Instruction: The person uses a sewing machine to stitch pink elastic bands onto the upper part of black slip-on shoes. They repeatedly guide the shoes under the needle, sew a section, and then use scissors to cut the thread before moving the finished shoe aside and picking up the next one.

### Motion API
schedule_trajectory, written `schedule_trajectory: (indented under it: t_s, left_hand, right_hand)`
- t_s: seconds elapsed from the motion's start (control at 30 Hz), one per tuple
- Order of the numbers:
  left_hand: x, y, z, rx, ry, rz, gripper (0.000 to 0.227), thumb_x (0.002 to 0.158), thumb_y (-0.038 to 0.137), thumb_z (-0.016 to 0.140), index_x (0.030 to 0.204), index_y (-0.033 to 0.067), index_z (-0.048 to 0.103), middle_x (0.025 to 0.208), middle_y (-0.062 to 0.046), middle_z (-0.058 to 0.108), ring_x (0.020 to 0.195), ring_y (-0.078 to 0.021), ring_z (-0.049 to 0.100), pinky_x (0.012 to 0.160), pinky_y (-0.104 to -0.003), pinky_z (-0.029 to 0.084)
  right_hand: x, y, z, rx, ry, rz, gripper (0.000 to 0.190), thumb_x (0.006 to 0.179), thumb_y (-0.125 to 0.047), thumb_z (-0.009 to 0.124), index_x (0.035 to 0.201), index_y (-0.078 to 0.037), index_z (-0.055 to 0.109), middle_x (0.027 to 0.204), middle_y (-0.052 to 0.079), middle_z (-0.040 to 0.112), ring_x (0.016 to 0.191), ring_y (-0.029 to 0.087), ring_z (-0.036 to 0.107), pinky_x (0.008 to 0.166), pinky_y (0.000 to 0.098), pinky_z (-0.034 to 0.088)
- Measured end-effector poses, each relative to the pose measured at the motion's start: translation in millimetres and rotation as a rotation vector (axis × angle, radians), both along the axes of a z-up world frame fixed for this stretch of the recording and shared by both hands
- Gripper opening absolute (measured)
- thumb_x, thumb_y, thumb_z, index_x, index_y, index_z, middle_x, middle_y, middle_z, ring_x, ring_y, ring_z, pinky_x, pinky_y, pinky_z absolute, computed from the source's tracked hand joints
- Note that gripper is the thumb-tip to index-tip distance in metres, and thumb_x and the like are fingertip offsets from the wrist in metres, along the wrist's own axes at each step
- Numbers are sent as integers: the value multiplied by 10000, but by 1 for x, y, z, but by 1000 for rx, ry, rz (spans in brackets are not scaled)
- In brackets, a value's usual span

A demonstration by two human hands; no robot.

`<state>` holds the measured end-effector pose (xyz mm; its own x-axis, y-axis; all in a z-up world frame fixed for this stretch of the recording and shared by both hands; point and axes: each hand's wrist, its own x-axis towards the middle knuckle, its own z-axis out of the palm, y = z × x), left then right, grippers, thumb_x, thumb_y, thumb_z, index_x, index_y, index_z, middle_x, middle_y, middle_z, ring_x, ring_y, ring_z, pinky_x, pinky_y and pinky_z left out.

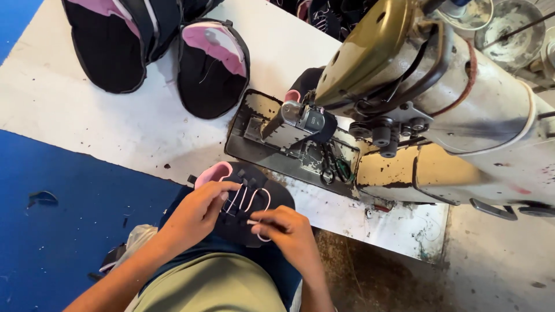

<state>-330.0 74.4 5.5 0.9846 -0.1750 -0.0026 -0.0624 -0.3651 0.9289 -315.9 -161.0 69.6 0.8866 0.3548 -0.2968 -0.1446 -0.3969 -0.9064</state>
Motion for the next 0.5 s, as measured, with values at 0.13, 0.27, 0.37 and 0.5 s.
schedule_trajectory:
  t_s: [0.13, 0.27, 0.37, 0.5]
  left_hand:
    - [1, 0, 15, -138, 70, 16, 634, 804, 138, 816, 1373, 143, 538, 1512, -153, 411, 1132, -291, 612, 823, -352, 542]
    - [-2, -9, 15, -72, 45, 4, 896, 635, 198, 936, 1400, 142, 472, 1427, -154, 434, 1225, -320, 556, 911, -384, 509]
    - [-1, -16, 16, 66, 63, 41, 900, 603, 216, 931, 1371, 161, 466, 1270, -116, 543, 1154, -330, 586, 912, -402, 516]
    - [-1, -19, 17, 195, 137, 58, 823, 662, 226, 891, 1365, 189, 464, 1231, -104, 545, 1028, -345, 620, 799, -416, 553]
  right_hand:
    - [0, -4, -9, -131, -49, -94, 156, 817, -123, 813, 958, -56, 809, 823, 53, 751, 763, 106, 712, 693, 244, 543]
    - [0, -4, 5, -187, -12, -77, 172, 863, -135, 773, 1016, -63, 804, 853, 48, 753, 772, 118, 691, 705, 252, 526]
    - [-1, -11, 1, -233, -107, 29, 195, 871, -161, 759, 1039, -68, 796, 893, 37, 761, 804, 121, 704, 725, 254, 535]
    - [4, -49, -19, 209, -67, -384, 98, 931, -159, 717, 980, -86, 757, 852, 67, 746, 793, 164, 690, 745, 286, 557]
